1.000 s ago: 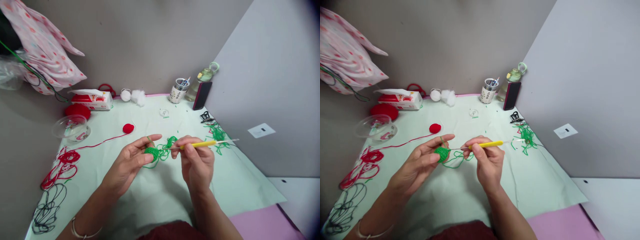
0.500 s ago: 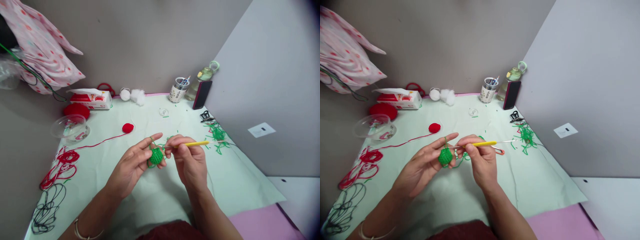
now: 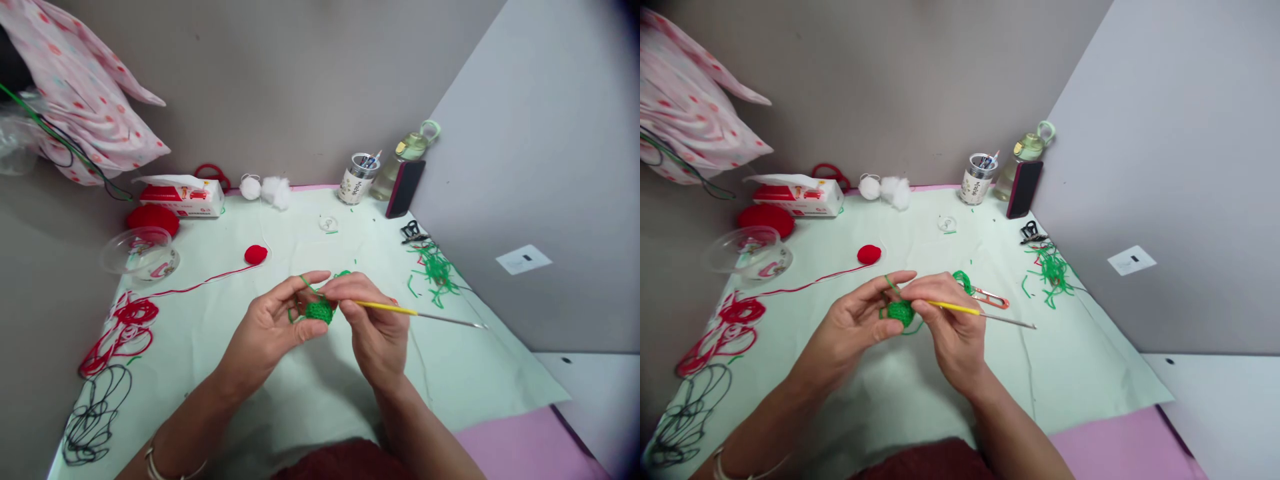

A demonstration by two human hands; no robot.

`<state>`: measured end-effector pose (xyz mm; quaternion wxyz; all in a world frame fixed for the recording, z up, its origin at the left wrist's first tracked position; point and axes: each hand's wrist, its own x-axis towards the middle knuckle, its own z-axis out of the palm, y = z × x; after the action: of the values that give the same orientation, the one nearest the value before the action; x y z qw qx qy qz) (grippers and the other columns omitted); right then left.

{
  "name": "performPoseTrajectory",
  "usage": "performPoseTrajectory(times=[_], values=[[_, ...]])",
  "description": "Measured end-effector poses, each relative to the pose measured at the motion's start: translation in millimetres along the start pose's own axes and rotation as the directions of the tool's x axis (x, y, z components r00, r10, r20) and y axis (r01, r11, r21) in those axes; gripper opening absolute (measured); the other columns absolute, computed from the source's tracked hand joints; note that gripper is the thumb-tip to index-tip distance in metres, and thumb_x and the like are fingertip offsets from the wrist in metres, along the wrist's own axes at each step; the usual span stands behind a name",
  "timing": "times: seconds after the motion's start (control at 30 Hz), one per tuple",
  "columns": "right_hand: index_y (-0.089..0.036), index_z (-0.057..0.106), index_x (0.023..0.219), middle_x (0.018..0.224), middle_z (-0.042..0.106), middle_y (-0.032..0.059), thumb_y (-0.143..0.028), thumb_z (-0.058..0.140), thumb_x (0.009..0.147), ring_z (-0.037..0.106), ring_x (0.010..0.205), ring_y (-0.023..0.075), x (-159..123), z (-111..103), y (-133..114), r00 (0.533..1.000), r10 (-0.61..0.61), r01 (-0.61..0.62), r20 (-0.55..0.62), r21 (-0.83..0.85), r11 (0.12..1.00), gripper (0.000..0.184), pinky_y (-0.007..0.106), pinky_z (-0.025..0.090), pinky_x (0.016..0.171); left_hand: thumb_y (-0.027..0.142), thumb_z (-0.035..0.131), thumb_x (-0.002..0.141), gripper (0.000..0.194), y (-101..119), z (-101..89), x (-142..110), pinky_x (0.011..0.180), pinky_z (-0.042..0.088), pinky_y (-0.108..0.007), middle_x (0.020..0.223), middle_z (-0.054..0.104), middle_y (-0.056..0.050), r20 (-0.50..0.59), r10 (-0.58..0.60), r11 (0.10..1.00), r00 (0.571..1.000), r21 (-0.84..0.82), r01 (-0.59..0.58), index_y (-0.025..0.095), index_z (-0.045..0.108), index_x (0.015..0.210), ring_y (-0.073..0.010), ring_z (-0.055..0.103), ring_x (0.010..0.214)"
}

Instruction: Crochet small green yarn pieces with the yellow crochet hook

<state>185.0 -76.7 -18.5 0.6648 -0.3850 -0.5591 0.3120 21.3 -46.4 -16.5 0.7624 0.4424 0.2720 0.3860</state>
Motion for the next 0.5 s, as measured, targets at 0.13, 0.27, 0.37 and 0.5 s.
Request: performPoseTrajectory(times=[0.13, 0.27, 0.37, 0.5], values=[[-0.028, 0.080, 0.099, 0.092, 0.076, 0.0030, -0.032, 0.066, 0.099, 0.066, 0.077, 0.0170, 1, -1, 2, 0.993, 0.115, -0.111, -0.022, 0.156, 0.982, 0.014, 0.032, 0.054, 0.068, 0.021, 0.086, 0.082, 0.048, 5, -0.7, -2, 0.096, 0.050, -0.034, 0.101, 0.066, 0.000, -0.045, 0.016, 0.999, 0.999, 0.046, -0.014, 0.037, 0.076, 0.126, -0.0183, 0.067, 0.100], [-0.026, 0.077, 0.093, 0.085, 0.076, 0.0019, -0.037, 0.066, 0.099, 0.065, 0.068, 0.0142, 5, -1, -1, 0.975, 0.223, -0.218, 0.015, 0.278, 0.936, 0.017, 0.030, 0.056, 0.065, 0.022, 0.087, 0.080, 0.047, 15, -0.1, -4, 0.100, 0.049, -0.036, 0.100, 0.063, 0.000, -0.063, 0.012, 0.989, 0.998, 0.148, -0.002, 0.037, 0.078, 0.123, -0.0208, 0.067, 0.104], [-0.024, 0.075, 0.091, 0.083, 0.077, 0.0019, -0.039, 0.066, 0.099, 0.067, 0.067, 0.0140, 7, -2, -2, 0.968, 0.249, -0.247, 0.035, 0.308, 0.919, 0.019, 0.029, 0.057, 0.064, 0.026, 0.089, 0.077, 0.045, 19, 0.5, -4, 0.100, 0.049, -0.037, 0.101, 0.064, -0.001, -0.091, 0.031, 0.976, 0.995, 0.218, -0.010, 0.036, 0.080, 0.120, -0.0209, 0.066, 0.103], [-0.023, 0.075, 0.094, 0.087, 0.079, 0.0024, -0.035, 0.062, 0.102, 0.069, 0.071, 0.0132, 7, -7, -2, 0.971, 0.222, -0.238, 0.087, 0.306, 0.922, 0.020, 0.027, 0.057, 0.066, 0.026, 0.089, 0.077, 0.043, 21, -0.2, -4, 0.095, 0.051, -0.033, 0.097, 0.064, -0.001, -0.085, 0.067, 0.954, 0.994, 0.297, -0.039, 0.037, 0.080, 0.119, -0.0176, 0.063, 0.095]])
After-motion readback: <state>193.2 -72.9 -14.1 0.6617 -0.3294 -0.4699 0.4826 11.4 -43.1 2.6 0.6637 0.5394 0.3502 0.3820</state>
